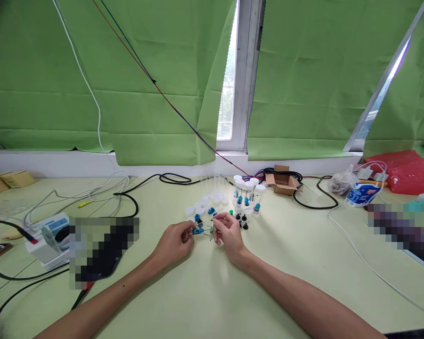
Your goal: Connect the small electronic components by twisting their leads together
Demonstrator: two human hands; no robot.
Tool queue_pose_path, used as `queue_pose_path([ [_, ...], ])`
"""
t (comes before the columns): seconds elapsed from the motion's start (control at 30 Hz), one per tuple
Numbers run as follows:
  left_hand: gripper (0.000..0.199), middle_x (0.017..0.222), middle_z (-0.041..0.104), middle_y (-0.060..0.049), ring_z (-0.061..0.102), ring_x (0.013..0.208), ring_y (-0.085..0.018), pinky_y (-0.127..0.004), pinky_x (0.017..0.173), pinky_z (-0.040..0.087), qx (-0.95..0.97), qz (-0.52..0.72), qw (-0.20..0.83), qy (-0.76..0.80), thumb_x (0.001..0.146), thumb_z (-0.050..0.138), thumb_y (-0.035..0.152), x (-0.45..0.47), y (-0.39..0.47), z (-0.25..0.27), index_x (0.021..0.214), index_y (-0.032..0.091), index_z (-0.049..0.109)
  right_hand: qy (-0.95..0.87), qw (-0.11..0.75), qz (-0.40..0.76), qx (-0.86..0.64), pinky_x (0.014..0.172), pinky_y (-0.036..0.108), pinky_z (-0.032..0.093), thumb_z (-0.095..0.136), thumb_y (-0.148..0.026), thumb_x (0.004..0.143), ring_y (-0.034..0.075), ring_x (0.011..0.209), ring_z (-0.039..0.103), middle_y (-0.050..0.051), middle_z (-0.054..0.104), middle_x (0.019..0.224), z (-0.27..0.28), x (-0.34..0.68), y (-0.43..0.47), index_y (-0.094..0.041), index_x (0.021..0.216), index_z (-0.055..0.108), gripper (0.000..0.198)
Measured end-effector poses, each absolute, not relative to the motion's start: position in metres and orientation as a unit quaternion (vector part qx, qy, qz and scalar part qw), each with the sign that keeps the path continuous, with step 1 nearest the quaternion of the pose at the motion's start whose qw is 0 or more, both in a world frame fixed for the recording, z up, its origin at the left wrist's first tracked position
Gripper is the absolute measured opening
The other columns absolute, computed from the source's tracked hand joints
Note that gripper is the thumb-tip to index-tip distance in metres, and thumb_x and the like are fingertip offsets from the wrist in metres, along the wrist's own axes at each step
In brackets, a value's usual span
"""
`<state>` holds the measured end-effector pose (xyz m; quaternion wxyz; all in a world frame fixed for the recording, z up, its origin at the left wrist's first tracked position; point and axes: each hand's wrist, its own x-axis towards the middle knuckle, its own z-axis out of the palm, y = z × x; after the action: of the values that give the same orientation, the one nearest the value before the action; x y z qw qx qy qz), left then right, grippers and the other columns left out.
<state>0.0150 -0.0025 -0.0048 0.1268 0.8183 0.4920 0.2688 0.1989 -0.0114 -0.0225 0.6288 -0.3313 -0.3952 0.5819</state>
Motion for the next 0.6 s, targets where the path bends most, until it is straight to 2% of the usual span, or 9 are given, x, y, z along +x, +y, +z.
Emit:
queue_pose_path([
  [0.6, 0.023, 0.064, 0.06, 0.003, 0.05, 0.057, -0.013, -0.023, 0.055, 0.033, 0.814, 0.281, 0.143, 0.487, 0.066, 0.048, 0.006, 0.015, -0.0013, -0.0054, 0.081, 0.02, 0.06, -0.395, 0.634, 0.571, -0.341, 0.034, 0.017, 0.023, 0.072, -0.028, 0.071, 0.004, 0.034, 0.037, -0.01, 0.046, 0.049, -0.0185, 0.1975, -0.0132, -0.019, 0.077, 0.053, 0.022],
])
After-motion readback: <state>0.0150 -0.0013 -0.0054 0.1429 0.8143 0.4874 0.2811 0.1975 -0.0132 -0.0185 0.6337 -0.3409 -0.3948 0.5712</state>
